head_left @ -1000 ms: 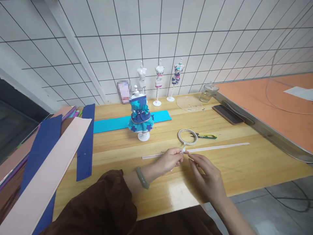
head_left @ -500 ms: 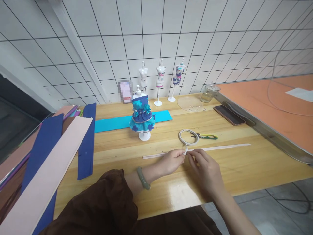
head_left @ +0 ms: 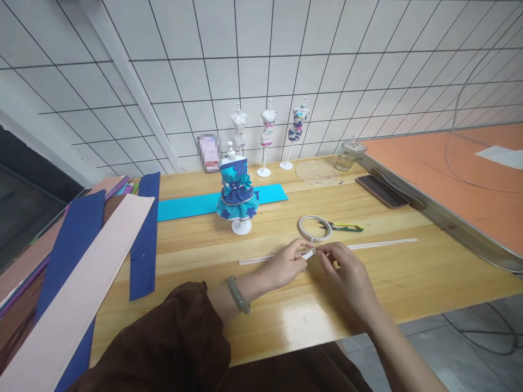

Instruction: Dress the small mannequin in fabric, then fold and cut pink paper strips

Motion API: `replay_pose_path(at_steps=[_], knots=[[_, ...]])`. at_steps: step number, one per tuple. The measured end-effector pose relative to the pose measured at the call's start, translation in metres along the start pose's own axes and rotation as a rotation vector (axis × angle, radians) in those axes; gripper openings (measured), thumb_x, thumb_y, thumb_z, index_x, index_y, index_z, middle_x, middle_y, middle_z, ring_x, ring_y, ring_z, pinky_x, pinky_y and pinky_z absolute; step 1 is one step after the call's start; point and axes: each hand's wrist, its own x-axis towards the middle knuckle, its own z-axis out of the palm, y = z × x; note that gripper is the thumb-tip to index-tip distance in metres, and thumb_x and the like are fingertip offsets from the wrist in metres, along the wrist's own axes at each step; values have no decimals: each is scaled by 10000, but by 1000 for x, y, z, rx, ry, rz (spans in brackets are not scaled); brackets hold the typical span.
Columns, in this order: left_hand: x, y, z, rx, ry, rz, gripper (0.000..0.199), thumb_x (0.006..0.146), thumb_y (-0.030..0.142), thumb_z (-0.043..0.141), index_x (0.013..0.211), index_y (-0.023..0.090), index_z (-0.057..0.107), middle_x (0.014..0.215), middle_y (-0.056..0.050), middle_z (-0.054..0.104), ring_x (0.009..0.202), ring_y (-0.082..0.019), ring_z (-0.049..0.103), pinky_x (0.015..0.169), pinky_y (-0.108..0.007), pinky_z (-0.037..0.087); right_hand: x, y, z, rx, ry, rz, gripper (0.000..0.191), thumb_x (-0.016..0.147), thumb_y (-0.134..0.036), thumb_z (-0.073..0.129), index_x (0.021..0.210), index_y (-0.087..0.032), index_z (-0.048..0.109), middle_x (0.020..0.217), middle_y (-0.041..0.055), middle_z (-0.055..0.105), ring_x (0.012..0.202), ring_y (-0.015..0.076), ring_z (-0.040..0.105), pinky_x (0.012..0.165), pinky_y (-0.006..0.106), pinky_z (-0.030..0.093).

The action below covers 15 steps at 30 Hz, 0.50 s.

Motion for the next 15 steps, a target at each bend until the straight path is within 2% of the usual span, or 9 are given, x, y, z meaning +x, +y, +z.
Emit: replay_pose_path(at_steps=[7,15], knots=[[1,-2,-3,-12,-35,-11,409,739,82,383,1119,197,475,529,88,282,424,-49,240,406,-182,162,1,6,-1,-25,17,-116,183,873,-231,479,956,-189,637,856,65,634,747,155,623,664,266,489],[4,-6,-6,-187,-59,-60,368,715,123,408,1068,208,467,520,96,299,436,-53,247,424,-179,193,6,11,-7,29,-138,-117,278,891,-224,407,1088,-198,600,994,94,622,888,180,620,736,296,501]])
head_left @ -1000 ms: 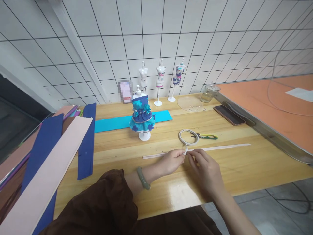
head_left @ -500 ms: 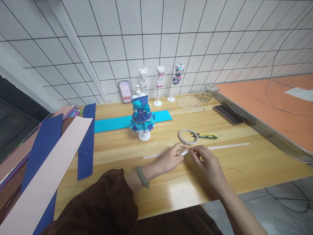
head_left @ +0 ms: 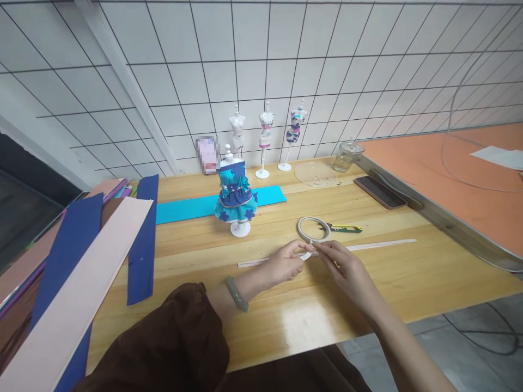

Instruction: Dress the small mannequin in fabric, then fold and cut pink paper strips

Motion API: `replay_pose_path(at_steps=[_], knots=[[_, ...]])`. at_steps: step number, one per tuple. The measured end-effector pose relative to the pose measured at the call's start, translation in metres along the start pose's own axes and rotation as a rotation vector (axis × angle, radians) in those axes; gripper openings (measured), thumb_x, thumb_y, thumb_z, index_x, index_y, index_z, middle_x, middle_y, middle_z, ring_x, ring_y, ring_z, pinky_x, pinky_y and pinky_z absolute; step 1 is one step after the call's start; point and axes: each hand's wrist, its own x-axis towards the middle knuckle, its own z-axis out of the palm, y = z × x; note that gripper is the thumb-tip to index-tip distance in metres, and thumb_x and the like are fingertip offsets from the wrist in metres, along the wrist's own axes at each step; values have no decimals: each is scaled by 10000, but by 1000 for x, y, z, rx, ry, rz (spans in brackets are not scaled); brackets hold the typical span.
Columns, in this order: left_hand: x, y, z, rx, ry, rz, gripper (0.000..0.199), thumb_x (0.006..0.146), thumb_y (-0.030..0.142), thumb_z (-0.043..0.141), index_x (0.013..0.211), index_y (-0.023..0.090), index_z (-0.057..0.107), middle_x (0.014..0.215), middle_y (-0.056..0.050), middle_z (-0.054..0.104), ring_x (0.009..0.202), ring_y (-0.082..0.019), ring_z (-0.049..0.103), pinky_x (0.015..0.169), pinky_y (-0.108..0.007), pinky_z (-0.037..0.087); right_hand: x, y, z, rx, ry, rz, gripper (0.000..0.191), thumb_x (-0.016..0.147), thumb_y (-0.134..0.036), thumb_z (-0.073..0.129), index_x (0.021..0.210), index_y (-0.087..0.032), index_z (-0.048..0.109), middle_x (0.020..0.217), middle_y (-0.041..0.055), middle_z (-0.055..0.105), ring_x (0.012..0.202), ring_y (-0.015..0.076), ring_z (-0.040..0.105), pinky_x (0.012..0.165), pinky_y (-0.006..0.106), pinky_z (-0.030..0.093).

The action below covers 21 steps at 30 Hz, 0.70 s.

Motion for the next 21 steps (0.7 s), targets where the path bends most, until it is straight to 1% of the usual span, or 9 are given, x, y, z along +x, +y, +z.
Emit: replay_pose_path(at_steps=[2,4,6,8,10,12,15,18,21], knots=[[0,2,-1,-31,-11,-20,373,719,142,411,1082,214,457,519,99,306,434,-52,239,426,-175,192,2,13,0,-91,27,24,296,889,-237,398,1109,-191,591,998,98,627,880,185,623,726,300,502],[0,4,-1,-23,-14,-43,398,713,152,423,1104,218,448,518,103,307,430,-50,239,428,-171,191,6,32,-1,-270,91,53,309,883,-243,391,1110,-175,590,1013,102,634,889,197,619,734,312,500],[0,5,-2,-5,-11,-56,423,704,155,433,1122,219,442,523,105,307,428,-46,240,433,-167,193,11,54,-3,-441,145,81,319,870,-229,380,1083,-152,604,1029,120,638,922,224,604,775,352,489],[0,5,-3,4,-9,-47,437,698,154,432,1129,220,440,525,106,305,430,-45,241,436,-167,197,18,73,-6,-521,138,94,339,850,-178,358,1066,-117,612,1056,153,630,978,253,579,821,394,466],[1,4,-4,5,-12,-23,448,693,150,425,1135,222,438,525,106,307,431,-46,241,435,-170,200,23,85,-9,-562,84,84,352,826,-127,350,1054,-98,615,1051,163,632,994,256,569,839,393,452],[2,4,-5,-6,-19,-11,466,689,147,420,1149,223,430,523,106,308,431,-47,238,432,-174,195,25,91,-12,-602,19,67,337,809,-108,371,1036,-102,621,1003,149,650,954,246,579,825,370,450],[2,4,-6,-29,-21,-11,486,690,149,421,1172,220,415,516,110,299,426,-48,228,431,-175,180,25,91,-18,-656,-48,55,308,794,-110,419,1026,-112,622,933,138,668,884,249,587,786,359,444],[2,5,-5,-34,-18,-21,475,691,153,430,1162,217,419,521,109,299,429,-45,238,438,-172,182,21,90,-27,-705,-72,69,317,777,-96,431,1038,-99,611,884,147,670,836,260,587,740,357,435],[1,6,-5,-46,-15,-27,455,695,152,425,1145,219,425,522,107,300,432,-45,240,441,-174,188,16,93,-41,-766,-71,117,329,757,-95,436,1038,-111,606,812,138,663,769,259,589,672,345,423]])
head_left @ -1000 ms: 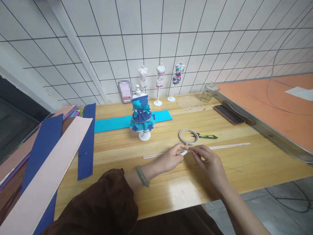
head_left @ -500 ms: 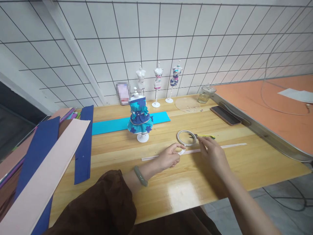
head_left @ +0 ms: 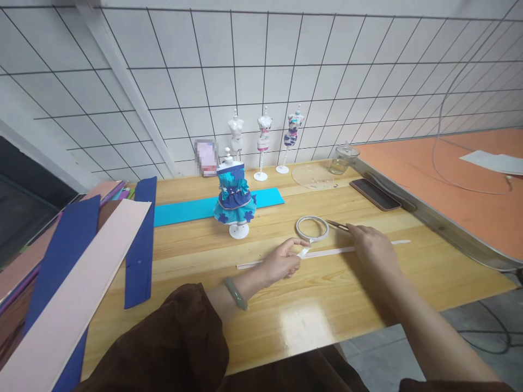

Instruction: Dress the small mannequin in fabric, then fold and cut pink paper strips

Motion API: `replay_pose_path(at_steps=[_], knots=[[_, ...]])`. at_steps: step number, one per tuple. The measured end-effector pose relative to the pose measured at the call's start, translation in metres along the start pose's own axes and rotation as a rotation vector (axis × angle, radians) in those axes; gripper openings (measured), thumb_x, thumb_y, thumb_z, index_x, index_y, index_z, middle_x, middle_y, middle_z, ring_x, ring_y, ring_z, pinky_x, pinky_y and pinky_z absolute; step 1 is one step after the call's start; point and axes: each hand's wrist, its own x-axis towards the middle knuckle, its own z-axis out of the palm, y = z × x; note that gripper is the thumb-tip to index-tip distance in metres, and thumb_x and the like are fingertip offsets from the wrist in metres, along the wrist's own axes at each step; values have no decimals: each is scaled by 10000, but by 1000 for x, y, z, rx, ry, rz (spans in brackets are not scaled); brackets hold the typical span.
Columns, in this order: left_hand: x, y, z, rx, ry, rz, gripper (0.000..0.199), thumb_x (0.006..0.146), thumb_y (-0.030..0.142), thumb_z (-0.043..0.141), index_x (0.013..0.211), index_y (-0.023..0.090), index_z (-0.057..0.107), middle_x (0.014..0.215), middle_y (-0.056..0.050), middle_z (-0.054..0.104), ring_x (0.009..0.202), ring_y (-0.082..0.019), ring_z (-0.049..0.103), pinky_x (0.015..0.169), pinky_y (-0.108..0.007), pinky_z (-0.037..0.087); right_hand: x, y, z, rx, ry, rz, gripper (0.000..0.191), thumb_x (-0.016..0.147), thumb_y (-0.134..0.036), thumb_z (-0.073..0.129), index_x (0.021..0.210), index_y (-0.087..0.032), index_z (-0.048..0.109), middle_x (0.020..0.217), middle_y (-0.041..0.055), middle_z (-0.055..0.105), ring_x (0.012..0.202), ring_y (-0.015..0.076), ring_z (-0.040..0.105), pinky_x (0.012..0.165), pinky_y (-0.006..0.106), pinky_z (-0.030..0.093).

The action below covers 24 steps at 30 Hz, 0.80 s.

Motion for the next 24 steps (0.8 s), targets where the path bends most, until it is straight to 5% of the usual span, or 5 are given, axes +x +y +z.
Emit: replay_pose_path(at_steps=[4,7,12,15,24], knots=[[0,1,1,-14,9,-3,450,693,140,418,1138,212,424,517,108,291,430,-46,235,439,-173,186,-12,9,-11,23,-59,98,335,783,-133,414,1051,-149,614,842,129,668,703,233,609,586,312,412],[1,1,0,-14,15,-4,445,704,150,428,1145,208,422,518,108,292,428,-46,238,436,-168,182,-24,-4,-26,343,-110,184,311,857,-282,401,1028,-168,635,953,119,681,793,244,637,622,311,458],[1,-4,0,12,18,17,434,739,185,432,1172,211,420,520,103,315,433,-51,254,430,-166,194,-34,-45,-58,855,-407,100,379,852,-457,450,1058,-206,646,1018,70,685,931,262,620,752,334,483],[1,-6,0,40,13,40,454,734,164,428,1186,213,428,523,101,327,434,-49,259,431,-168,201,-29,-60,-70,890,-494,80,392,849,-490,436,1011,-218,667,920,49,701,870,259,623,698,322,482],[2,-7,0,106,-2,47,462,747,145,443,1204,213,440,520,100,295,445,-49,260,435,-174,202,-14,-68,-81,832,-436,68,430,801,-541,453,764,-195,706,583,3,628,547,182,535,487,260,399]])
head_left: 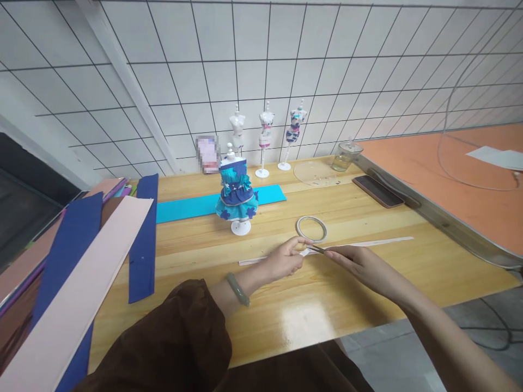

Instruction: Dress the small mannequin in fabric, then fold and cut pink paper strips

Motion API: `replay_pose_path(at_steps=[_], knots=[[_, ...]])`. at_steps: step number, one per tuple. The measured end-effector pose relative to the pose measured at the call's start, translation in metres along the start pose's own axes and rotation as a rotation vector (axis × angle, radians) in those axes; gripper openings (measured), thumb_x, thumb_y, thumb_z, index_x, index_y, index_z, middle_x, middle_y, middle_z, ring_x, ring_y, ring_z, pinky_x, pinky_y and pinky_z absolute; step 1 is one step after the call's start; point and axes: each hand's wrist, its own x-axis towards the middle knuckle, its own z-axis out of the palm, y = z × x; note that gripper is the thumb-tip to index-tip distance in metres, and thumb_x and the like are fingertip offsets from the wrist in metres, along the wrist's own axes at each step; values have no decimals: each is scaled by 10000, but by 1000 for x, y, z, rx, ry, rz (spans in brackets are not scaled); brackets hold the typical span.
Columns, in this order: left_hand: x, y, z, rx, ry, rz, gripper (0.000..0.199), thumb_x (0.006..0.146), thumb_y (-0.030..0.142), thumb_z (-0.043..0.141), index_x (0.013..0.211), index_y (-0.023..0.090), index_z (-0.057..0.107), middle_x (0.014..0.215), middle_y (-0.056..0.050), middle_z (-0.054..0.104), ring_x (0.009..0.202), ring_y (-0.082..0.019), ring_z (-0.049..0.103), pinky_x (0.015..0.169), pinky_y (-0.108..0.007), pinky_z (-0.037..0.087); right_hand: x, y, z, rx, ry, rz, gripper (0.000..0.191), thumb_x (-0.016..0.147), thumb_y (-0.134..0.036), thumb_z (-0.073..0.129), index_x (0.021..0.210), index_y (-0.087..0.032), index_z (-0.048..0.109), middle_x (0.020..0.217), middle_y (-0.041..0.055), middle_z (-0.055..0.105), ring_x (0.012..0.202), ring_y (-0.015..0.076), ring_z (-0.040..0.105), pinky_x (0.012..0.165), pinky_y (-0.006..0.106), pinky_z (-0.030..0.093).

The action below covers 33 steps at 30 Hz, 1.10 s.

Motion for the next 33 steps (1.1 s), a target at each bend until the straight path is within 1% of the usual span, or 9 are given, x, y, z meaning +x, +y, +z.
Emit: replay_pose_path(at_steps=[7,14,20,24,27,33], knots=[[1,-3,0,24,2,15,486,729,106,420,1200,219,457,511,102,283,442,-49,250,435,-176,201,1,-3,2,-36,5,9,456,814,-542,431,716,-179,688,551,-7,597,510,157,503,458,240,368],[1,-3,0,3,-6,28,483,720,87,417,1184,215,459,512,100,292,444,-53,253,432,-177,204,1,-2,6,-28,3,57,445,811,-542,435,705,-180,671,549,-20,566,494,142,472,454,238,343],[1,-2,-1,22,-9,9,480,728,101,412,1191,219,450,523,97,301,446,-51,260,429,-175,216,0,-2,8,-9,20,54,486,799,-587,427,691,-175,662,512,-30,524,472,126,431,438,231,302],[0,-2,-1,19,-5,2,473,746,125,423,1208,223,442,533,95,306,455,-53,264,431,-174,217,-1,-4,9,-28,22,84,515,792,-611,419,687,-168,661,496,-28,511,460,119,414,436,231,282],[0,-1,0,15,2,-2,469,748,133,432,1208,225,443,535,94,308,458,-52,264,435,-173,217,-2,-6,7,-30,18,77,501,792,-599,428,698,-171,670,508,-14,543,480,137,452,451,238,312],[-1,2,0,-11,-16,-9,519,740,123,443,1247,227,411,526,100,300,456,-52,260,443,-176,205,-2,-6,8,-17,14,42,429,810,-541,441,738,-201,691,640,8,657,580,192,565,514,262,405]])
